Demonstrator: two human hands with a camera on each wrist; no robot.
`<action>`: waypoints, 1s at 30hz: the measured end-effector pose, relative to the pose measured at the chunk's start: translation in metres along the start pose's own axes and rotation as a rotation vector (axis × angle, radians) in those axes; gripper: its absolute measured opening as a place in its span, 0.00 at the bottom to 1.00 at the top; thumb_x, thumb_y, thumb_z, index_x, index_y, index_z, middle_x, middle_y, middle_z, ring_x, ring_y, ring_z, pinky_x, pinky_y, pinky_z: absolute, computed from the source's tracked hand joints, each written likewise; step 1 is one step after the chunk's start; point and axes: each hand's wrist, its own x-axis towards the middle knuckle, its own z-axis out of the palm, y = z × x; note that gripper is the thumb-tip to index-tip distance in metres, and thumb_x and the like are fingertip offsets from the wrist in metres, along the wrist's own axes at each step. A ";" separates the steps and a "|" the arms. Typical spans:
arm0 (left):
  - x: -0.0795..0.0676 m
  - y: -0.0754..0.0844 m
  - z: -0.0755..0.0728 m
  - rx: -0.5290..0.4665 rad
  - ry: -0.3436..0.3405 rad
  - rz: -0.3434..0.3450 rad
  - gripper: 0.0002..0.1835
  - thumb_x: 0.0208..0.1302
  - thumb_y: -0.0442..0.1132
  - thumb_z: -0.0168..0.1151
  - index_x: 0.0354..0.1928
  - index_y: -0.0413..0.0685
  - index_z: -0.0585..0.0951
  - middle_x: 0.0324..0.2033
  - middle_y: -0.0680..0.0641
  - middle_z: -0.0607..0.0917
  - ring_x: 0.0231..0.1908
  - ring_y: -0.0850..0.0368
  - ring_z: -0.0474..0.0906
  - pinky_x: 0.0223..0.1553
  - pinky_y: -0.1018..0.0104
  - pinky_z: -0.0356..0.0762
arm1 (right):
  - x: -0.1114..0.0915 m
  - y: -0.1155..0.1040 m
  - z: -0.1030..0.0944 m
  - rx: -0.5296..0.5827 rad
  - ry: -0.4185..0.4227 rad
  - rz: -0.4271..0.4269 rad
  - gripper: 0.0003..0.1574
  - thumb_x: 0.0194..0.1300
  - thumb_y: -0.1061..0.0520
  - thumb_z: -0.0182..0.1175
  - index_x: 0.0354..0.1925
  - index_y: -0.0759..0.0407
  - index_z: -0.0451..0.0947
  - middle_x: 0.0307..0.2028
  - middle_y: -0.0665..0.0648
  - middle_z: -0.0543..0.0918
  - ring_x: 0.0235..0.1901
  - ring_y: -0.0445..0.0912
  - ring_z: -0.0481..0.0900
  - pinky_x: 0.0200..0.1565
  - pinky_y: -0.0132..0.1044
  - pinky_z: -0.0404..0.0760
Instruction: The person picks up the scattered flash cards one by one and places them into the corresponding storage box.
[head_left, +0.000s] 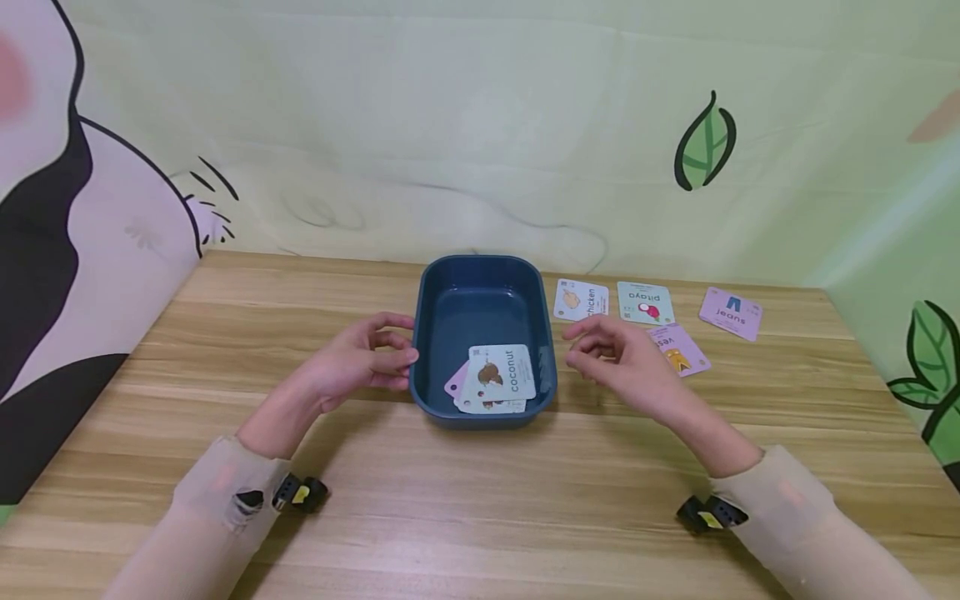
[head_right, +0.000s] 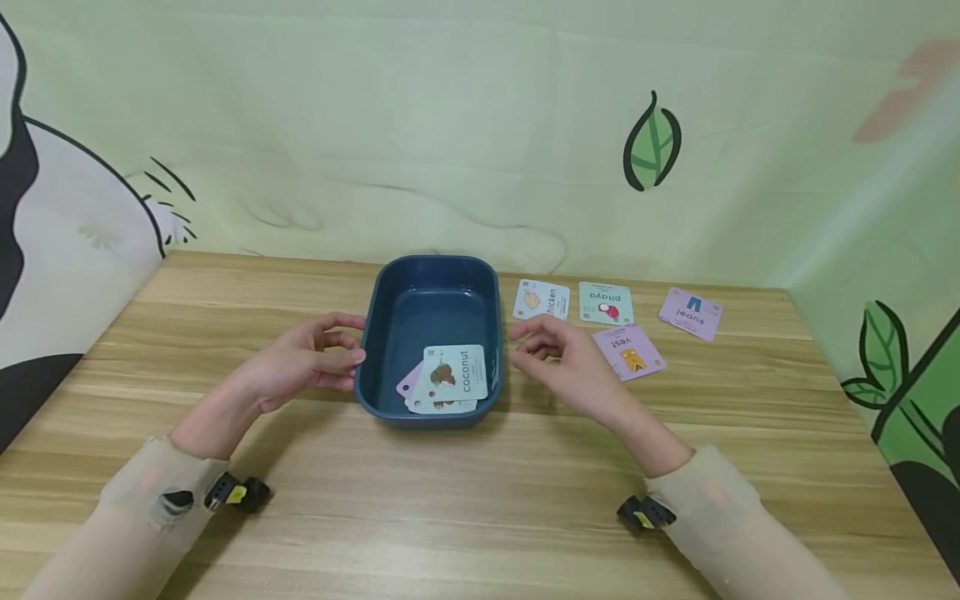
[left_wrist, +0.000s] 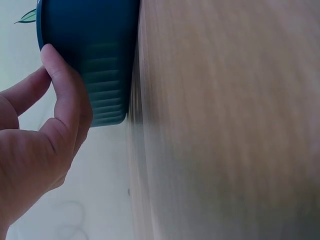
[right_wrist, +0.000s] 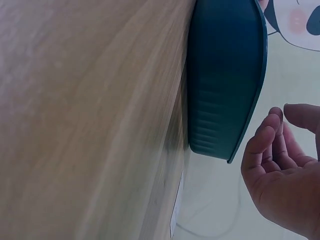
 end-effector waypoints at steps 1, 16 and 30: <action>0.000 0.000 0.000 -0.001 0.000 0.001 0.28 0.67 0.27 0.57 0.66 0.37 0.61 0.44 0.38 0.72 0.35 0.52 0.79 0.40 0.58 0.84 | 0.000 0.000 0.000 -0.003 0.000 0.002 0.15 0.65 0.57 0.63 0.49 0.60 0.76 0.38 0.61 0.82 0.35 0.62 0.78 0.33 0.40 0.82; 0.000 0.001 0.000 0.013 0.005 -0.009 0.28 0.67 0.28 0.57 0.66 0.37 0.61 0.45 0.37 0.72 0.35 0.51 0.79 0.41 0.57 0.83 | -0.005 0.009 -0.009 -0.040 0.002 0.060 0.13 0.66 0.54 0.62 0.46 0.60 0.78 0.38 0.61 0.82 0.34 0.61 0.78 0.33 0.44 0.82; 0.000 0.001 0.000 0.007 0.000 -0.009 0.28 0.67 0.28 0.57 0.66 0.37 0.61 0.44 0.38 0.72 0.35 0.52 0.78 0.41 0.58 0.83 | -0.009 0.021 -0.021 -0.020 0.011 0.092 0.16 0.68 0.54 0.60 0.48 0.64 0.76 0.38 0.67 0.80 0.33 0.63 0.75 0.28 0.40 0.78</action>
